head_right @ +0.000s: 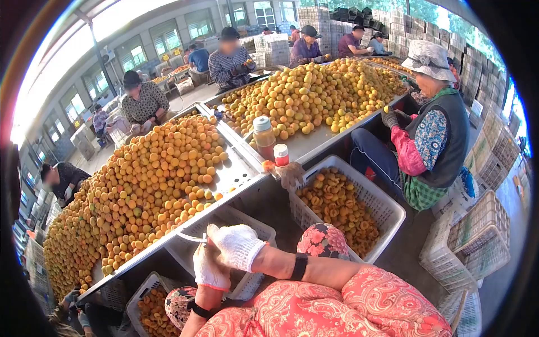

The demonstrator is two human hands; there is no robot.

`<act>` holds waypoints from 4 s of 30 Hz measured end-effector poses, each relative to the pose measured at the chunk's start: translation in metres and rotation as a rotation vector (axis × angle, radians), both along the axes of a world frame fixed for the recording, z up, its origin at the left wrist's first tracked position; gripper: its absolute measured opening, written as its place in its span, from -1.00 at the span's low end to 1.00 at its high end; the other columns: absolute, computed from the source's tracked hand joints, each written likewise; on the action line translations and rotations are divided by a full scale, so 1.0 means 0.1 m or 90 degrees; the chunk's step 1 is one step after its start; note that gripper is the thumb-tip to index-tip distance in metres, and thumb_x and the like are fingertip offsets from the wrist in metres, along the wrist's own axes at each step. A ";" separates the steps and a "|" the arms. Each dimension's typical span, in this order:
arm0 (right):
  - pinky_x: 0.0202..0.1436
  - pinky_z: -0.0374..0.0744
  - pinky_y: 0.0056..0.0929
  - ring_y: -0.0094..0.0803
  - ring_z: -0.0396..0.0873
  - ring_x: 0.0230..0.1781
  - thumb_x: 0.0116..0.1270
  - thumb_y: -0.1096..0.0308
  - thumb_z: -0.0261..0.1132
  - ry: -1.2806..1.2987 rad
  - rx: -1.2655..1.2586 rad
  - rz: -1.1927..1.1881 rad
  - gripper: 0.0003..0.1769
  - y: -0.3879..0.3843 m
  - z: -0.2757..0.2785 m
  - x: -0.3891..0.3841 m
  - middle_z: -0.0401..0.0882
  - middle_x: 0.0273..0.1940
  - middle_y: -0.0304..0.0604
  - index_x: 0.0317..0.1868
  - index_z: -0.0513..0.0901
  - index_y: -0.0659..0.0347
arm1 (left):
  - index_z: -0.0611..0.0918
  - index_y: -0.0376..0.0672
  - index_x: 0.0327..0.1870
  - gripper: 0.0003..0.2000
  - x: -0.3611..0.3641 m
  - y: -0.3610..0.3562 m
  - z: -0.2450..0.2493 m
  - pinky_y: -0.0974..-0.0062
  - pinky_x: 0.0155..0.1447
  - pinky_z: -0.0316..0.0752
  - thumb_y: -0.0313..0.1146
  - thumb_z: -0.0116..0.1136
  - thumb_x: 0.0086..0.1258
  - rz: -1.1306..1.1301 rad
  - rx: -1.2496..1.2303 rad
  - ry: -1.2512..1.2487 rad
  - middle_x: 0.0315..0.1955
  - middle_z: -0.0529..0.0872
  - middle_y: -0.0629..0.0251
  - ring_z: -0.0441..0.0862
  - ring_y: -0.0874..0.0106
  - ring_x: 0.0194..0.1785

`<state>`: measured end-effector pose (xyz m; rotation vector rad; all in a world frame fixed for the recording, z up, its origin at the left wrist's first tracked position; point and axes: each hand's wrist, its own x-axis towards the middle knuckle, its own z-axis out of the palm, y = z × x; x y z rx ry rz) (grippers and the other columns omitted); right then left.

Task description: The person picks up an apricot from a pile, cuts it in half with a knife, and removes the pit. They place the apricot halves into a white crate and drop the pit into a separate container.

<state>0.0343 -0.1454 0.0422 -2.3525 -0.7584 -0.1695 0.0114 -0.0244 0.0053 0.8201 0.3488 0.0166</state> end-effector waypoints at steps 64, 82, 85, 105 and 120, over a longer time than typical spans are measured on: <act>-0.31 0.57 -0.31 -0.21 0.66 -0.41 0.43 0.21 0.27 0.255 0.482 -0.068 -0.72 0.01 -0.13 0.11 0.66 -0.42 0.04 -0.25 0.61 0.31 | 0.46 -0.20 0.28 -0.63 -0.20 -0.19 0.26 0.75 -0.46 0.28 -0.33 0.08 0.52 -0.015 0.346 -0.171 -0.30 0.55 0.46 0.37 0.72 -0.48; -0.36 0.58 -0.20 -0.01 0.69 -0.42 0.31 0.37 0.32 0.052 0.450 -0.097 -0.83 0.00 -0.14 0.01 0.61 -0.48 0.11 -0.23 0.54 0.29 | 0.56 -0.02 -0.01 -0.78 -0.03 0.01 0.15 0.52 -0.58 0.48 -0.11 -0.01 0.58 -0.132 0.020 0.036 -0.42 0.61 0.38 0.56 0.48 -0.56; -0.38 0.57 -0.20 0.01 0.64 -0.43 0.31 0.40 0.32 -0.109 0.386 -0.057 -0.83 -0.06 -0.20 0.05 0.58 -0.40 0.04 -0.16 0.53 0.24 | 0.55 -0.02 -0.05 -0.80 -0.11 0.05 0.16 0.63 -0.62 0.30 -0.12 0.02 0.57 -0.224 -0.063 0.038 -0.52 0.54 0.43 0.42 0.59 -0.64; -0.32 0.59 -0.21 0.05 0.65 -0.35 0.21 0.51 0.28 -0.068 0.291 0.078 -0.64 -0.01 -0.06 -0.09 0.58 -0.40 0.05 0.04 0.54 0.18 | 0.59 -0.24 -0.05 -0.82 -0.13 0.05 0.07 0.65 -0.26 0.40 -0.37 -0.04 0.56 -0.033 0.158 -0.193 -0.35 0.60 0.44 0.46 0.65 -0.32; -0.34 0.56 -0.52 -0.62 0.52 -0.44 0.42 0.44 0.29 0.125 0.544 -0.122 -0.87 -0.16 -0.18 0.13 0.57 -0.48 -0.14 -0.08 0.58 0.28 | 0.49 -0.22 0.20 -0.68 -0.12 0.33 0.04 0.34 -0.24 0.63 -0.35 0.04 0.48 -0.104 -0.036 -0.191 -0.16 0.68 0.06 0.64 0.31 -0.31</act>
